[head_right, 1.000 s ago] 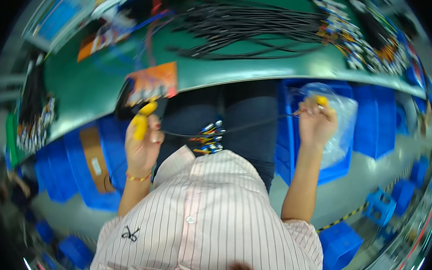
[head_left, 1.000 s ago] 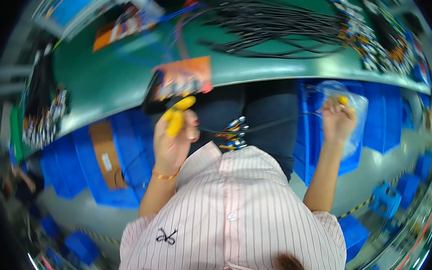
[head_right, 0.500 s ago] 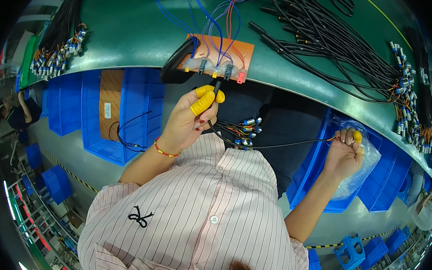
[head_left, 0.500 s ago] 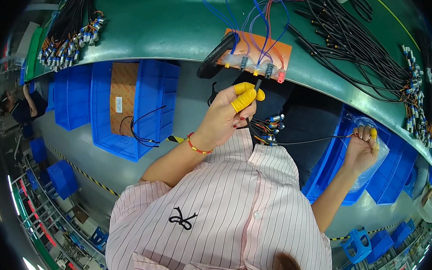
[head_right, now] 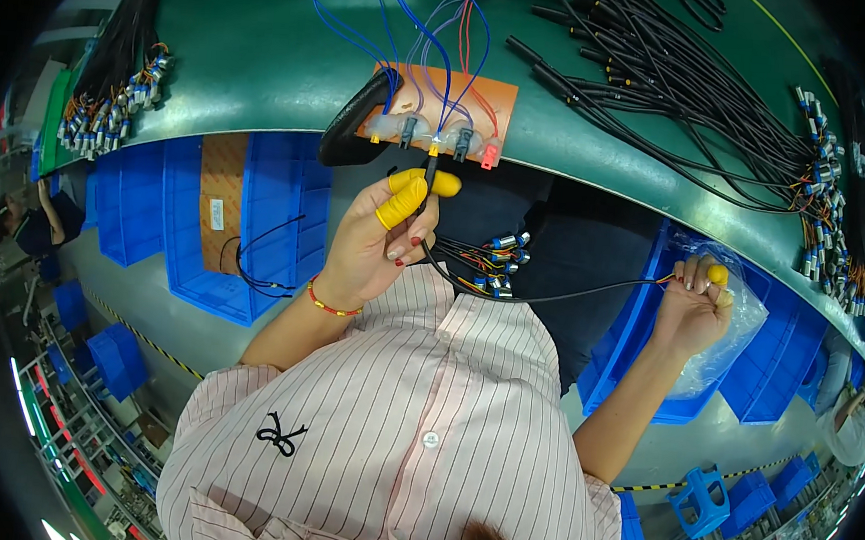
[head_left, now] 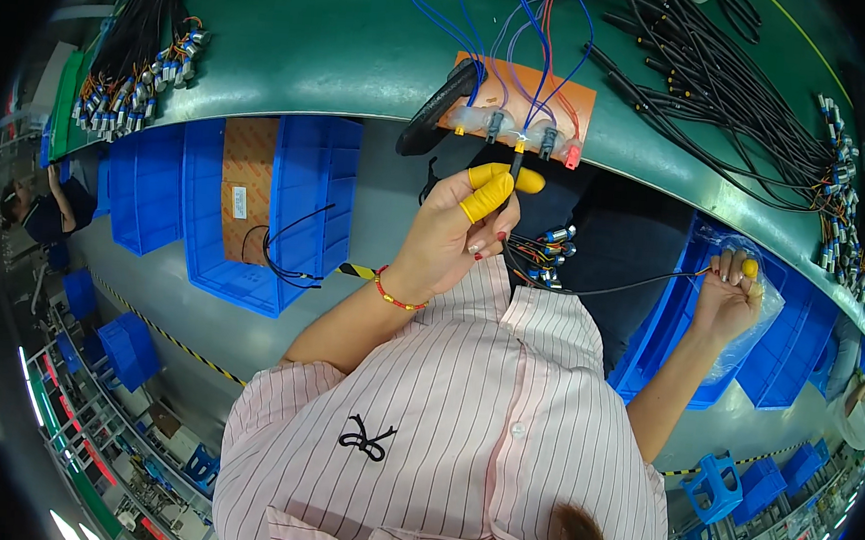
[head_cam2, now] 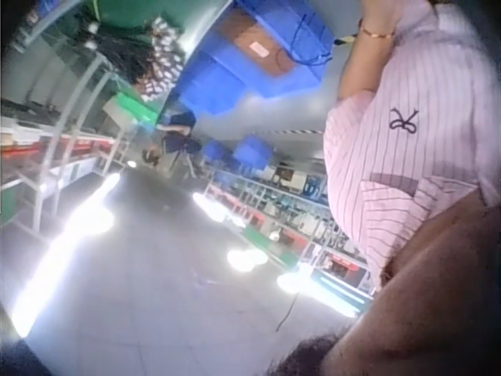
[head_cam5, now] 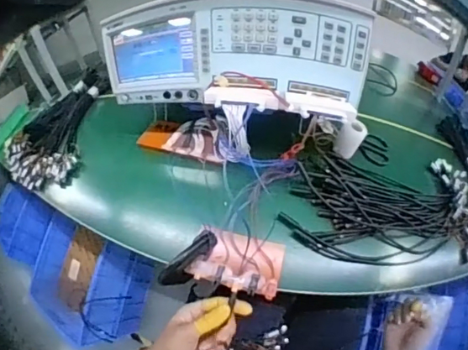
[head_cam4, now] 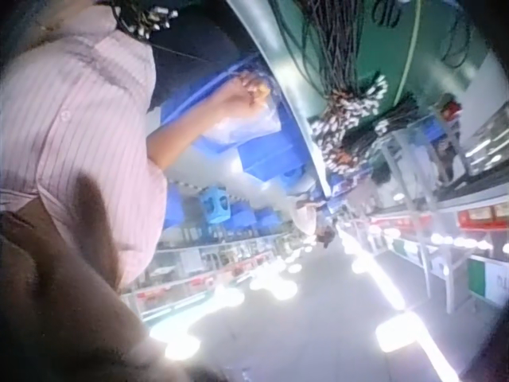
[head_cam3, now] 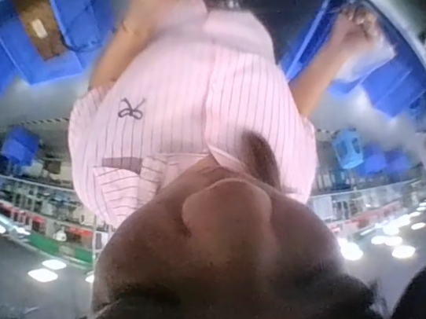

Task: Testing individual cable ends in a fixture and then bundling them with plastic wrap.

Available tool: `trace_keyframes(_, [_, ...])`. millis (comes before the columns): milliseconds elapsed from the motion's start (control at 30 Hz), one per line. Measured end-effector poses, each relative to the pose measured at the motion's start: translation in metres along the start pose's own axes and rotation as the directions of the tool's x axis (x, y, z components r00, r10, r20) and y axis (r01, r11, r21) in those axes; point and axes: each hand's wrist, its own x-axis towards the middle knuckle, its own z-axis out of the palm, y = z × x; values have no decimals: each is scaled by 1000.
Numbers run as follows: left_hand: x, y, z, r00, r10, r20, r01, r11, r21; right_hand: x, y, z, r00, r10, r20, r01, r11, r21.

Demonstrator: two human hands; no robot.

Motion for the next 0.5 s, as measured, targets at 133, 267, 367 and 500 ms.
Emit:
trace_keyframes(133, [0, 2, 5, 1000, -15, -6, 14, 994, -105, -1, 1, 6, 994, -87, -61, 82, 993, -83])
trace_keyframes(267, [2, 1, -1, 999, 16, -48, -17, 1000, -13, -1, 3, 0, 995, -99, -7, 97, 985, -140])
trace_keyframes(367, [3, 4, 0, 998, 10, -62, -7, 999, 50, -2, 6, 1, 995, -91, -31, 85, 985, -150])
trace_keyframes(500, [2, 6, 3, 995, 7, -98, 2, 996, 87, -2, 8, -4, 995, -51, -83, 42, 994, -104])
